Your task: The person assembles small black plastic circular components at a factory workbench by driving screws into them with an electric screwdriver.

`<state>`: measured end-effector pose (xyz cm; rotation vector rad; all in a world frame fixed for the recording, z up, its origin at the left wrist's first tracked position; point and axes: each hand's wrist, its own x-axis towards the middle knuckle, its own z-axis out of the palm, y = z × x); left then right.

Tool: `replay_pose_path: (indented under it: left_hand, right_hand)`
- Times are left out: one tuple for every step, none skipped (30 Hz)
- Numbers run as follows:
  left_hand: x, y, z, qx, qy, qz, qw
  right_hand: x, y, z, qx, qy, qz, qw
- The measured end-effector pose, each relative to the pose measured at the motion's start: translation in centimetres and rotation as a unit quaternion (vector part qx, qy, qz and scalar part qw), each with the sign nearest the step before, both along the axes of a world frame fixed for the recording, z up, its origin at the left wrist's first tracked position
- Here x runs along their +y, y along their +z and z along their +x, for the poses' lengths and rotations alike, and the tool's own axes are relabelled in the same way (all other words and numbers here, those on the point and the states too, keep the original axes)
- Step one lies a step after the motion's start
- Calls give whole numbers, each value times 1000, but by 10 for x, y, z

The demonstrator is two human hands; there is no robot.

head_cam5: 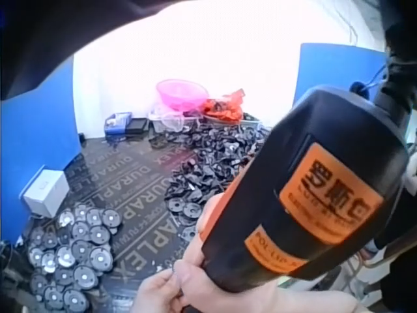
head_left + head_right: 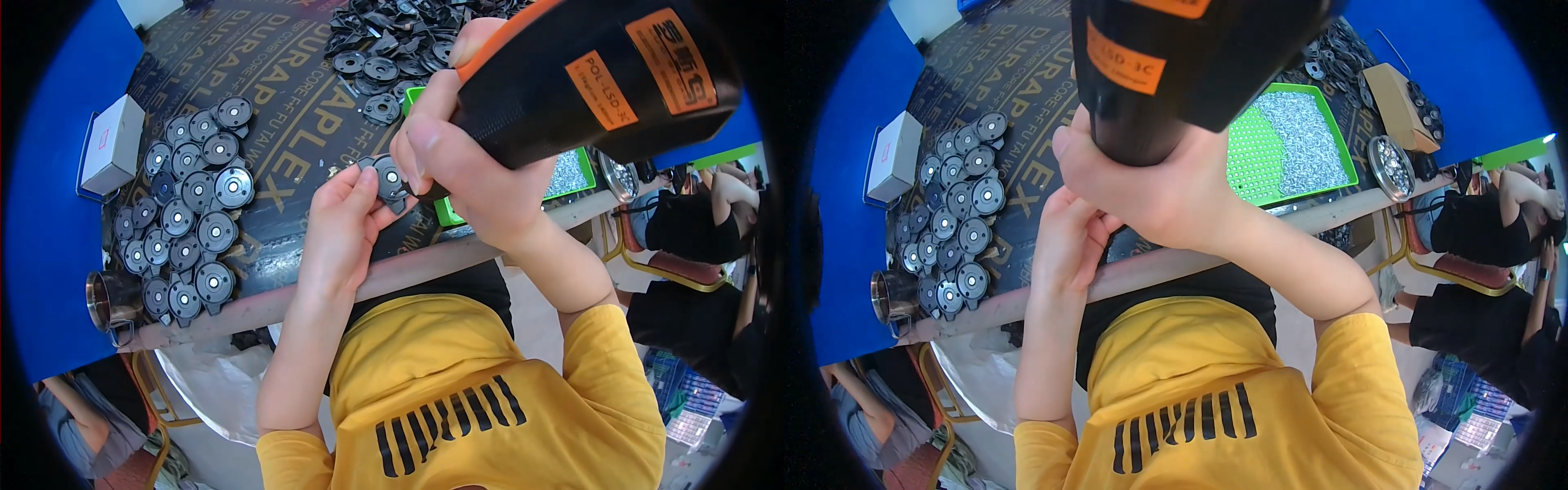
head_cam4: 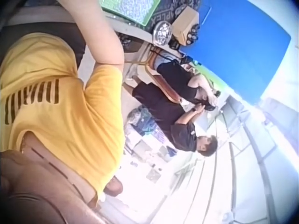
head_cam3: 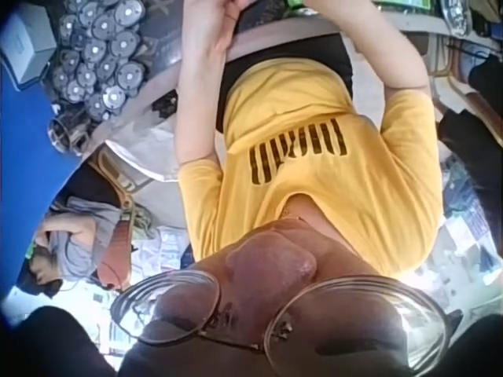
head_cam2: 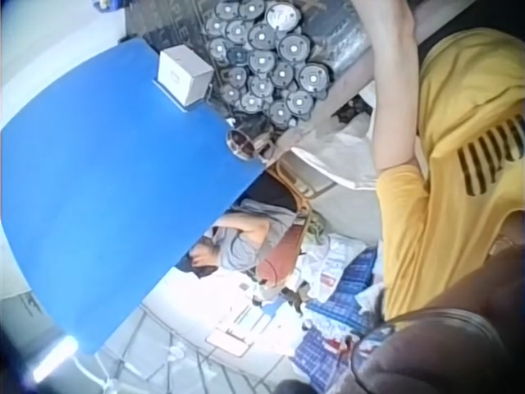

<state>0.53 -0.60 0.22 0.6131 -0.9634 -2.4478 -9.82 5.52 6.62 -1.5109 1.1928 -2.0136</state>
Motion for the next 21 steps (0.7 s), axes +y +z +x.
replay_pose_path:
  left_hand:
    - [0,1,0,0,1,0,1000]
    - [0,2,0,-4,-2,-2,1000]
    - [0,3,0,-8,-5,-4,1000]
    - [0,1,0,-8,-4,-4,1000]
    - [0,-3,-1,-5,-6,-3,1000]
    - [-1,-5,-1,-2,-8,-1,1000]
    - [0,-6,-2,-2,-8,-1,1000]
    - [0,-6,-2,0,-7,4,1000]
    - [-1,-6,-3,2,-6,9,1000]
    - [-1,-7,-4,2,-6,10,1000]
    - [-1,-8,-5,1,-3,5,1000]
    - [-1,-8,-6,0,-1,0,1000]
    - [-2,-9,-7,0,-2,0,1000]
    - [-2,-8,-7,3,0,0,1000]
    - [-2,-8,-7,7,2,0,1000]
    - [-1,-8,-8,8,1,-2,1000]
    - [-1,-8,-7,7,7,-8,1000]
    - [0,-9,-7,7,14,-15,1000]
    - [1,-11,-7,8,11,-13,1000]
    - [0,-12,-4,5,19,-13,1000]
    - [0,-10,-3,17,27,-5,999]
  right_hand:
    - [1,0,0,59,15,19,998]
    - [1,0,0,59,16,19,998]
    - [1,0,0,48,13,22,999]
    - [2,0,0,36,9,25,999]
    - [2,-1,0,25,6,28,999]
    - [2,-2,0,14,3,32,999]
    - [2,-3,-1,2,0,35,999]
    - [1,-4,-3,4,12,27,1000]
    - [1,-5,-4,4,12,27,1000]
    - [1,-6,-6,21,7,22,999]
    - [2,-7,-6,39,2,18,999]
    - [2,-8,-6,39,1,18,999]
    - [3,-10,-4,28,-11,13,999]
    - [3,-10,-2,17,-23,7,1000]
    - [4,-11,-2,17,-23,6,1000]
    - [5,-12,-2,19,-49,-4,999]
    - [5,-13,-1,19,-73,-14,997]
    - [6,-13,1,6,-104,-15,994]
    - [7,-10,6,-48,-121,-10,991]
    - [4,-7,12,-105,-124,-4,987]
    - [5,-5,9,-65,-117,-10,991]
